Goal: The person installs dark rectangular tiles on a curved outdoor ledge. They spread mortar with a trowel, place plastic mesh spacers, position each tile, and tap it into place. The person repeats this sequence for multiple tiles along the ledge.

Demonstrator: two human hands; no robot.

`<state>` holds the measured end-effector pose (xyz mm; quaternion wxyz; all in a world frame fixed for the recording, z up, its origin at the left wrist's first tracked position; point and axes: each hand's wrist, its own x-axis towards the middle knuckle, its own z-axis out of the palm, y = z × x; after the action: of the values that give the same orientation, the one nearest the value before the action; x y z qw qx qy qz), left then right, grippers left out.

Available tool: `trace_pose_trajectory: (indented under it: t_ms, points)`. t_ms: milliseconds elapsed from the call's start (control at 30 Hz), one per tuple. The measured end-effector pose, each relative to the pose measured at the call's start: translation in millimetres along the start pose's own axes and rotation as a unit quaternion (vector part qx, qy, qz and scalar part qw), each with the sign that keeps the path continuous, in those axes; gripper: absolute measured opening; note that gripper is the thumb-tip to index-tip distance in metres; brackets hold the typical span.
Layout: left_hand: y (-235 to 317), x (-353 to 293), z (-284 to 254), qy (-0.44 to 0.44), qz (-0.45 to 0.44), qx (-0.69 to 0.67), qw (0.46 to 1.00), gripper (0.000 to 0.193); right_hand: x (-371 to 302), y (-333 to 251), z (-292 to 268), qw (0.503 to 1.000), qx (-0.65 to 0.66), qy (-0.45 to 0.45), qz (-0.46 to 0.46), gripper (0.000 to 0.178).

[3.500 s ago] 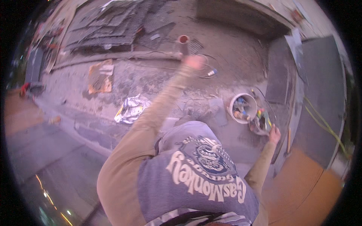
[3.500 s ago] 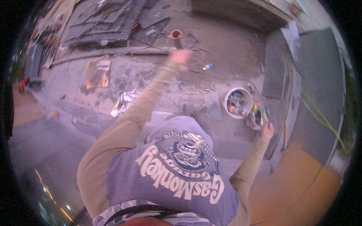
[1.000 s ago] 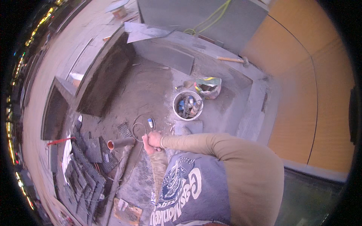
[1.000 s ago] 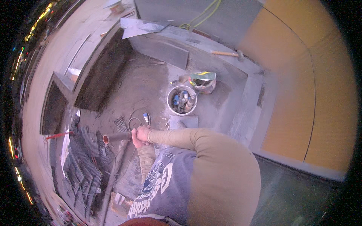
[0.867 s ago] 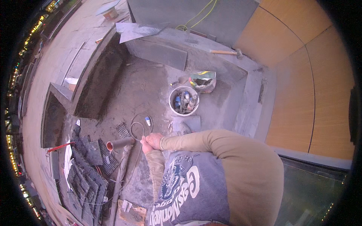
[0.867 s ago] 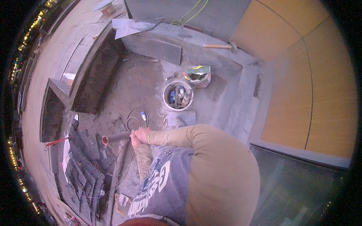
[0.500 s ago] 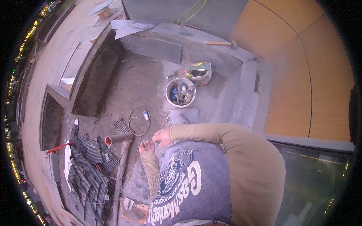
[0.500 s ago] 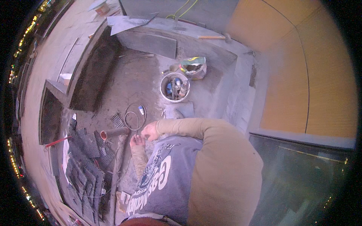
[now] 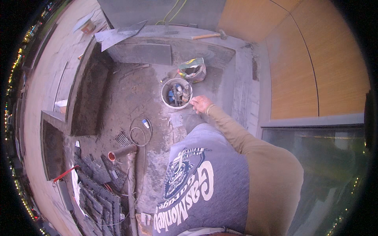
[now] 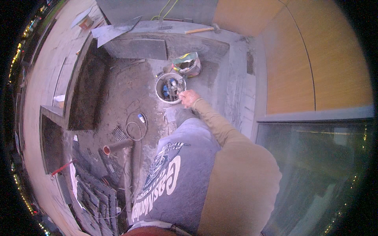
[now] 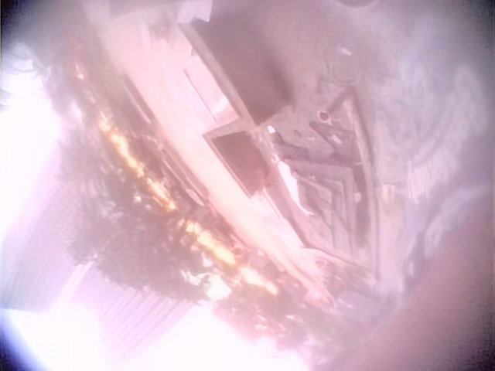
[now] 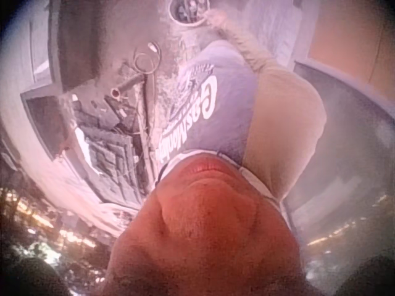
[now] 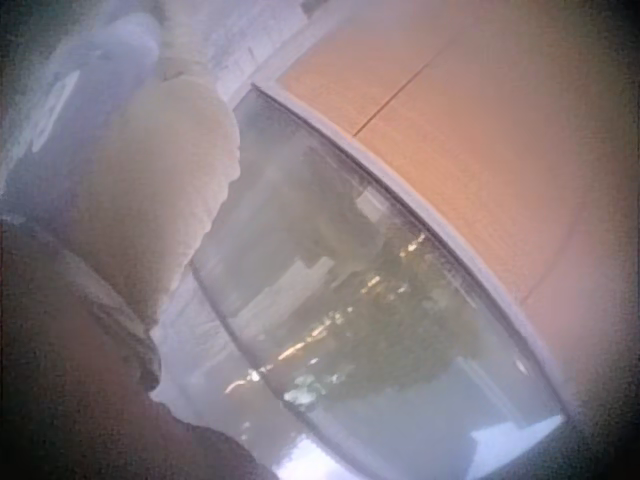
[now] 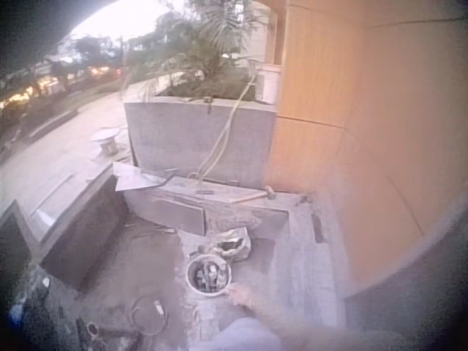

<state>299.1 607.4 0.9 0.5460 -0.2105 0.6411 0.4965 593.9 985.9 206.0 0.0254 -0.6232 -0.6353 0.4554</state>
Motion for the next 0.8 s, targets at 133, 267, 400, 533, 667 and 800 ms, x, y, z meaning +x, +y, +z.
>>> trace_pose_trajectory:
  t_ms: [133, 267, 400, 533, 667, 800]
  points:
    - [1.6, -9.1, 16.4, -0.003, -0.007, 0.071, 0.997, 0.032, 19.0, 1.1, -20.6, 0.994, -0.105, -0.008, -0.022, 0.035]
    - [13.1, -18.1, 48.7, -0.004, -0.005, 0.161, 0.987, 0.029, 34.2, -44.7, -48.5, 0.976, -0.213, -0.05, 0.001, 0.045]
    - [20.0, -25.2, 107.9, -0.009, 0.004, 0.266, 0.964, 0.026, 92.4, 25.3, -76.5, 0.981, -0.13, 0.066, -0.132, 0.022]
    - [29.8, -33.8, 185.8, -0.02, 0.025, 0.381, 0.924, 0.024, 157.6, 101.8, -140.1, 0.965, -0.213, 0.043, -0.147, 0.019]
    - [51.3, -53.4, 270.0, -0.034, 0.053, 0.476, 0.877, 0.021, 180.5, 151.7, -203.8, 0.976, -0.21, 0.052, 0.0, 0.023]
    - [75.9, -73.1, 360.9, -0.078, 0.072, 0.55, 0.828, 0.018, 159.5, 237.0, -237.8, 0.984, -0.16, 0.031, 0.077, 0.022]
